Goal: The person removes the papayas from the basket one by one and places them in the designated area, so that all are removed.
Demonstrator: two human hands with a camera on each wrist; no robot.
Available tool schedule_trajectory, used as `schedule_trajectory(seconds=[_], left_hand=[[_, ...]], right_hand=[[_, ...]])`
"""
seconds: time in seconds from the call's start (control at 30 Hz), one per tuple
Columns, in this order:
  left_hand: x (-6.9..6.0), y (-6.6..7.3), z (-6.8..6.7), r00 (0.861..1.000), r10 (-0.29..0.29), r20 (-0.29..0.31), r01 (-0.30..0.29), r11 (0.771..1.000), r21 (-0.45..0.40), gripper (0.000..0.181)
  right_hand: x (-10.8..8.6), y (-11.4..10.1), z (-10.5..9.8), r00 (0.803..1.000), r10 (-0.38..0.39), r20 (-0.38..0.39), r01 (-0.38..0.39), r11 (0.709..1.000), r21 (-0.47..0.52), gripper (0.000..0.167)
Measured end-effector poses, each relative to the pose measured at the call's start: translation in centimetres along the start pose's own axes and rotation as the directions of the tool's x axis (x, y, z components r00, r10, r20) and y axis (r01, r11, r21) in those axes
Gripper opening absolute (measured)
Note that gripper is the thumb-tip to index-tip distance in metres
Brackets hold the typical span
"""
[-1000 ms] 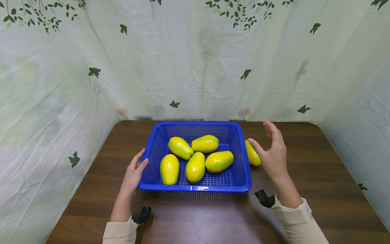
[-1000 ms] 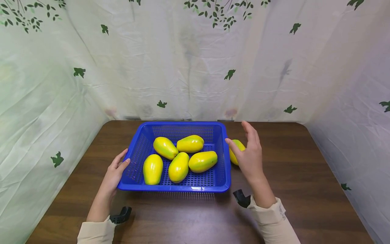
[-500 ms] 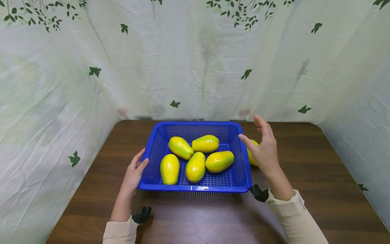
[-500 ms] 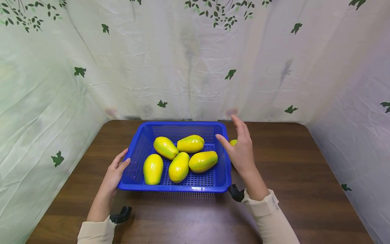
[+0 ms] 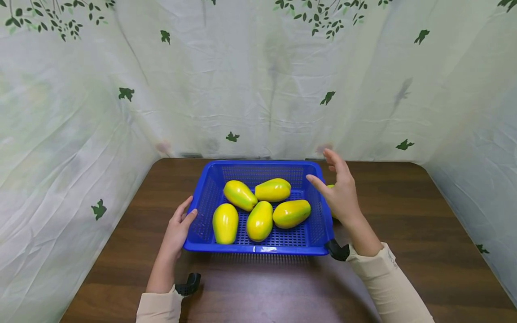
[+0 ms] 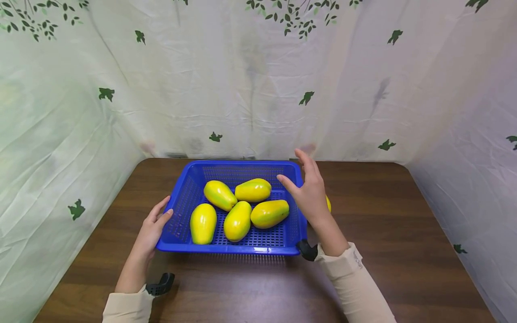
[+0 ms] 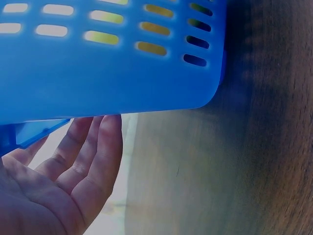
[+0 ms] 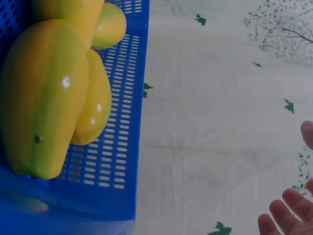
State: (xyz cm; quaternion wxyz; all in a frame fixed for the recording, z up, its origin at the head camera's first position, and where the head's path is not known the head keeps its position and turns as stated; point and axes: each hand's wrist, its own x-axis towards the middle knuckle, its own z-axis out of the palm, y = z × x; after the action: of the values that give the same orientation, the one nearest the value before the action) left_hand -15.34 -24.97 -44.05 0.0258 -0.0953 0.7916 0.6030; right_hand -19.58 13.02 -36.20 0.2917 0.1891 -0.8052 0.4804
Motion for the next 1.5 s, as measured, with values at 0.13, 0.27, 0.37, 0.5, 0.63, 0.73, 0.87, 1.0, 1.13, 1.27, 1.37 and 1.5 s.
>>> schedule_trajectory(seconds=[0.13,0.27,0.37,0.5,0.63,0.73,0.87,1.0,1.13,1.27,1.37,1.5], left_hand=[[0.0,0.1,0.0,1.000,0.004,0.001,-0.004,1.000,0.010,0.058],[0.0,0.1,0.0,1.000,-0.005,0.001,0.005,1.000,0.007,0.057],[0.1,0.1,0.0,1.000,-0.016,0.000,0.016,1.000,-0.007,0.057],[0.1,0.2,0.0,1.000,-0.024,0.001,0.024,1.000,-0.020,0.056],[0.0,0.2,-0.1,1.000,-0.026,0.005,0.026,0.999,-0.017,0.056],[0.0,0.2,-0.1,1.000,-0.028,0.005,0.028,1.000,-0.012,0.057],[0.0,0.2,0.0,1.000,-0.027,0.003,0.027,1.000,-0.010,0.057],[0.0,0.2,0.0,1.000,-0.025,0.003,0.025,1.000,-0.015,0.057],[0.0,0.2,0.0,1.000,-0.025,0.005,0.025,1.000,-0.012,0.057],[0.0,0.2,0.0,1.000,-0.030,0.005,0.030,0.999,-0.018,0.057],[0.0,0.3,0.0,1.000,-0.031,0.005,0.031,0.999,-0.019,0.057],[0.0,0.3,0.0,0.999,-0.031,0.009,0.032,0.999,-0.014,0.057]], right_hand=[[0.2,0.2,0.3,1.000,0.013,0.017,-0.014,0.999,0.033,0.064],[0.3,0.6,0.6,0.997,0.046,0.059,-0.048,0.998,0.039,0.064],[0.4,0.9,0.9,0.991,0.078,0.108,-0.083,0.995,0.046,0.064],[0.5,1.3,1.3,0.977,0.102,0.188,-0.115,0.991,0.062,0.065],[0.6,1.2,1.3,0.954,0.127,0.271,-0.150,0.987,0.063,0.065],[0.8,1.5,1.4,0.929,0.157,0.336,-0.187,0.981,0.059,0.066],[0.9,2.3,1.5,0.890,0.181,0.418,-0.221,0.974,0.051,0.070],[0.9,2.7,1.6,0.856,0.182,0.484,-0.237,0.970,0.054,0.072],[1.1,3.0,1.8,0.823,0.181,0.538,-0.253,0.966,0.061,0.071],[1.2,3.1,1.9,0.792,0.186,0.582,-0.273,0.960,0.066,0.068],[1.2,3.1,2.0,0.775,0.181,0.606,-0.280,0.957,0.072,0.067],[1.3,3.3,2.2,0.753,0.161,0.638,-0.274,0.958,0.082,0.067]])
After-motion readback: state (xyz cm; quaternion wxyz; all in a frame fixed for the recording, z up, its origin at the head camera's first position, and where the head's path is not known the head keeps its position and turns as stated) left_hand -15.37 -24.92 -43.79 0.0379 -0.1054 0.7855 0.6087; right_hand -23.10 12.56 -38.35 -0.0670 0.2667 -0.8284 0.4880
